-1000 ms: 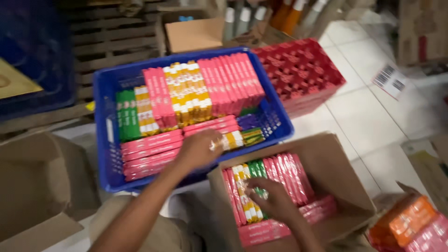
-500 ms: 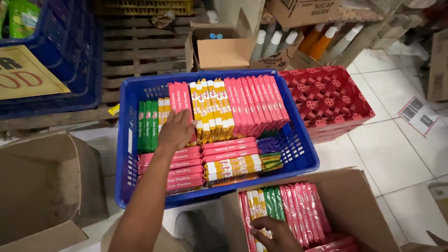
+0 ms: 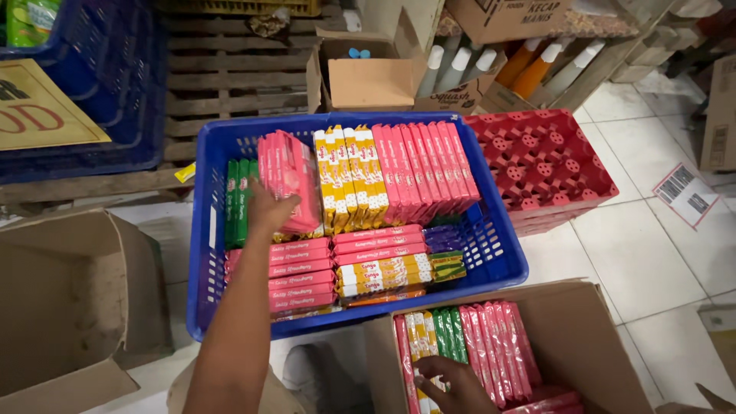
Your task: The person transfers small snack packets from a blue plastic crate into a cardboard box, arranging them by color and type. The person repeatedly picks up stacks of pink, yellow, and green packets and places them into the box, organizing them into neat rows.
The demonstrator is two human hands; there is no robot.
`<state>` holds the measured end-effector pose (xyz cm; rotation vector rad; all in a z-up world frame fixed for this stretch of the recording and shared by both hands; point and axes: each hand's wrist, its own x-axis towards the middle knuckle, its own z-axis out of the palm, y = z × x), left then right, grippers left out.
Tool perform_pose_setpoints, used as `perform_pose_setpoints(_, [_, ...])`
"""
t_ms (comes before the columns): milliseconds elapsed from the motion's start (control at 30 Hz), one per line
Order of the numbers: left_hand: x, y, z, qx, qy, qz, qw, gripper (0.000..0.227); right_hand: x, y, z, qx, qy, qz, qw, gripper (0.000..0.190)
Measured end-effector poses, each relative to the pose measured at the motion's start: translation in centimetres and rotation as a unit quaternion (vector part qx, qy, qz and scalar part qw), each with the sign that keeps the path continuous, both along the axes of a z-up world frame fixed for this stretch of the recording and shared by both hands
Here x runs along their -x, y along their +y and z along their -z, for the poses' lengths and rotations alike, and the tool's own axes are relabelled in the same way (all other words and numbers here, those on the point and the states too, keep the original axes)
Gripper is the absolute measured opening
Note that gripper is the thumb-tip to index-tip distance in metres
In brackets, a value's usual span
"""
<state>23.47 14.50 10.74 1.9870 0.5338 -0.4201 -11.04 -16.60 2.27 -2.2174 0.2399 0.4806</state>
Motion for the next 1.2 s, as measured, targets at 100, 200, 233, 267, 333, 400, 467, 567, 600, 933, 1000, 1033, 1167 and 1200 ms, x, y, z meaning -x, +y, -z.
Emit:
perform_pose_setpoints(100, [1.2,0.9,-1.4,0.091,0.019,-0.039,0.995,0.104,-0.3,0.7,-1.1,-0.024,0.007,0.018,1.0,0.027])
perform_pose_setpoints(200, [0.0,2.1,0.7,0.06,0.022,-0.039,0.997,0.078,-0.6,1.6,-3.5,-0.045,0.002,0.019,0.999,0.026])
perform_pose_setpoints(233, [0.3,2.0,-0.5,0.061,0.021,-0.037,0.997,0.078,-0.5,1.3,-2.6,-0.044,0.0,0.02,0.999,0.026])
perform_pose_setpoints(267, [0.7,1.9,-1.7,0.109,0.027,-0.05,0.992,0.057,-0.4,0.9,-1.8,-0.034,-0.023,0.008,0.999,0.025])
perform_pose_setpoints(333, [0.6,1.7,-2.3,0.158,0.032,-0.06,0.985,0.037,-0.3,0.7,-1.9,-0.023,-0.048,-0.004,0.999,0.025])
perform_pose_setpoints(400, [-0.5,1.7,-1.3,0.272,-0.026,-0.092,0.957,0.053,-0.4,1.1,-3.7,-0.035,-0.064,-0.002,0.997,0.029])
perform_pose_setpoints(467, [1.0,0.4,-4.3,0.281,-0.025,-0.073,0.957,0.044,-0.7,0.9,-4.4,-0.036,-0.057,-0.01,0.998,0.031])
perform_pose_setpoints(567, [4.0,-1.5,-7.7,0.292,-0.019,-0.041,0.955,0.036,-0.6,1.0,-5.1,-0.05,-0.05,-0.01,0.997,0.035])
perform_pose_setpoints(600, [4.7,-2.2,-9.0,0.299,-0.022,-0.025,0.954,0.036,-0.9,1.0,-5.5,-0.06,-0.056,-0.001,0.997,0.035])
perform_pose_setpoints(933, [15.6,-11.7,-10.3,0.317,-0.011,0.139,0.938,0.071,-0.6,-2.9,-6.3,-0.288,-0.16,0.177,0.927,0.034])
perform_pose_setpoints(1000, [17.5,-14.6,-6.9,0.376,-0.012,0.175,0.91,0.087,0.0,-5.1,-3.7,-0.512,-0.224,0.19,0.807,0.117])
perform_pose_setpoints(1033, [19.0,-15.3,-6.0,0.375,-0.004,0.182,0.909,0.087,-0.1,-5.5,-4.2,-0.51,-0.225,0.2,0.806,0.117])
perform_pose_setpoints(1167, [23.8,-16.6,-8.6,0.309,-0.021,0.314,0.897,0.087,0.1,-5.6,-7.2,-0.479,-0.241,0.333,0.776,0.108])
perform_pose_setpoints(1200, [24.8,-16.5,-10.7,0.197,-0.007,0.382,0.903,0.092,0.2,-5.2,-8.1,-0.474,-0.3,0.325,0.761,0.106])
